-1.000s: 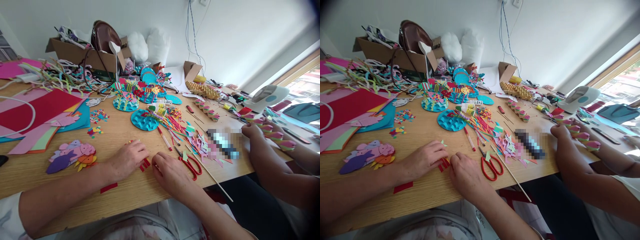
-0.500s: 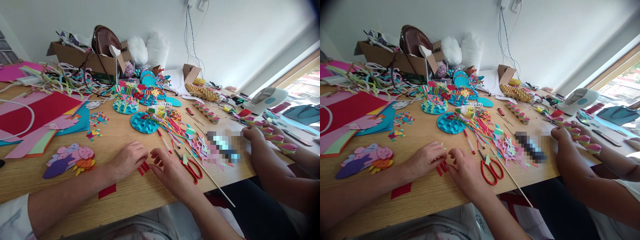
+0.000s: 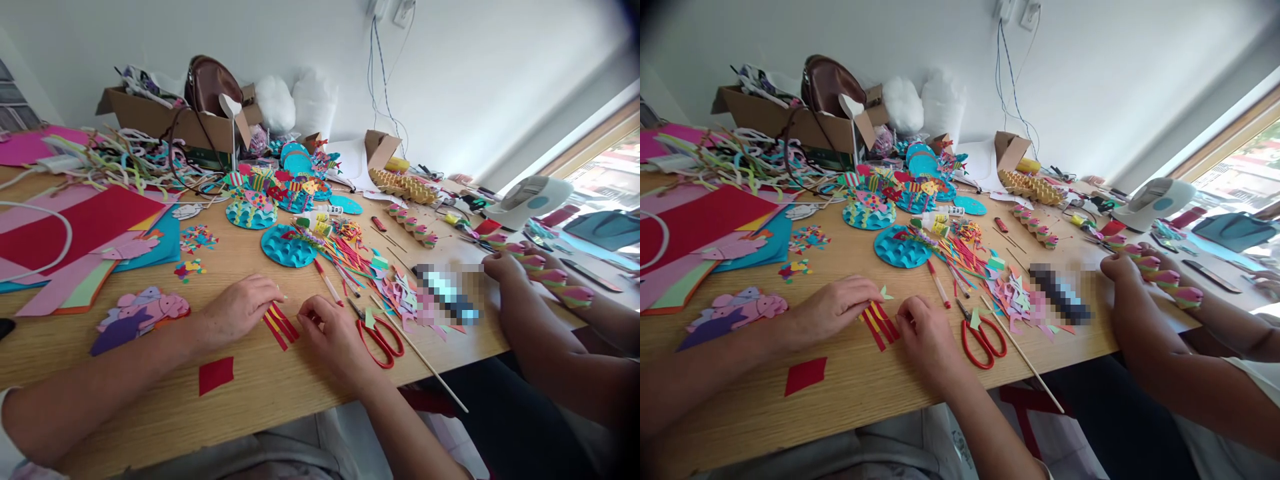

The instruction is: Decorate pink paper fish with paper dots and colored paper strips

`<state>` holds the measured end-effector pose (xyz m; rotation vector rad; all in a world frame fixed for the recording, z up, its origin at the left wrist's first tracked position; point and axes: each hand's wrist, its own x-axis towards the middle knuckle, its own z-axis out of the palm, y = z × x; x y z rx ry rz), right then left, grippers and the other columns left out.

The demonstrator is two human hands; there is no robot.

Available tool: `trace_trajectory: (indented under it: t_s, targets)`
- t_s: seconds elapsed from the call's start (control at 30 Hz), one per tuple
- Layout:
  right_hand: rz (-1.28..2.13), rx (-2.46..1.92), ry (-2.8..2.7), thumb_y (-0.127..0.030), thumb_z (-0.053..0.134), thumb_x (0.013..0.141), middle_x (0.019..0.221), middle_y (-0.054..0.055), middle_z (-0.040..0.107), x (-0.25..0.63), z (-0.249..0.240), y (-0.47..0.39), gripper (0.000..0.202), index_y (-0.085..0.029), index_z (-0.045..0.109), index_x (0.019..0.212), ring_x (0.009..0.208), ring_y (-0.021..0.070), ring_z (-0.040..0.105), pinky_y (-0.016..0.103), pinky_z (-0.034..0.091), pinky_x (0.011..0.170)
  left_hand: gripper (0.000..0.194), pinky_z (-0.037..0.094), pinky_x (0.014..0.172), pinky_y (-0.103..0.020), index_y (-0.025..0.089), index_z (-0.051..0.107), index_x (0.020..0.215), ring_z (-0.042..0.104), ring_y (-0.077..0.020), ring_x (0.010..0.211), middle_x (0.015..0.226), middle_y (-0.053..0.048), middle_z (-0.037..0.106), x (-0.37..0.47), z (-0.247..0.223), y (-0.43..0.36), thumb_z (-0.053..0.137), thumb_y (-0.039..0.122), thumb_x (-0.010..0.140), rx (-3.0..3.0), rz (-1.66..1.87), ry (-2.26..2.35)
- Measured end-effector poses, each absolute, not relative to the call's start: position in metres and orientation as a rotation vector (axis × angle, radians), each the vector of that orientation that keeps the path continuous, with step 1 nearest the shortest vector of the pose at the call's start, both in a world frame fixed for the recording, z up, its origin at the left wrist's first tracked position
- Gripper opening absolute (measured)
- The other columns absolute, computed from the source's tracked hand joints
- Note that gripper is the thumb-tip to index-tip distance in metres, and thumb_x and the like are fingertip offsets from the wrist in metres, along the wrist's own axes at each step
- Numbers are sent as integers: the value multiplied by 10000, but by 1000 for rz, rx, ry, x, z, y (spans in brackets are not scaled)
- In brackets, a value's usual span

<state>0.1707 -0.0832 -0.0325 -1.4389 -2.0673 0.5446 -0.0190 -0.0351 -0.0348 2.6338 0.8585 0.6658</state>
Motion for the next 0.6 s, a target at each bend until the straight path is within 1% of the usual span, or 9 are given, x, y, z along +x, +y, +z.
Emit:
trace_trajectory:
  t_s: [0.17, 0.37, 0.6]
  targets:
    - [581, -1475, -2088, -129, 453, 800, 727, 6, 565, 170, -33, -85, 108, -184, 507, 725, 683, 120, 516, 205, 370, 589, 348, 428, 869, -285, 145, 603, 979, 523, -159, 973, 1014, -64, 615, -38, -39, -35, 347, -5, 798, 2742, 563, 845]
    - [518, -1471, -2151, -111, 464, 789, 735, 5, 582, 173, -30, -83, 106, -175, 540, 754, 671, 115, 515, 218, 359, 609, 380, 431, 891, -296, 147, 587, 1022, 524, -160, 994, 1054, -70, 609, -39, -40, -37, 337, -14, 786, 2818, 523, 804]
    - [541, -1480, -2059, -97, 466, 773, 667, -3, 573, 173, -35, -82, 119, -169, 537, 711, 616, 110, 499, 209, 342, 562, 390, 429, 899, -307, 135, 589, 1032, 519, -170, 1016, 1071, -87, 605, -43, -49, -35, 316, -11, 795, 2824, 546, 778]
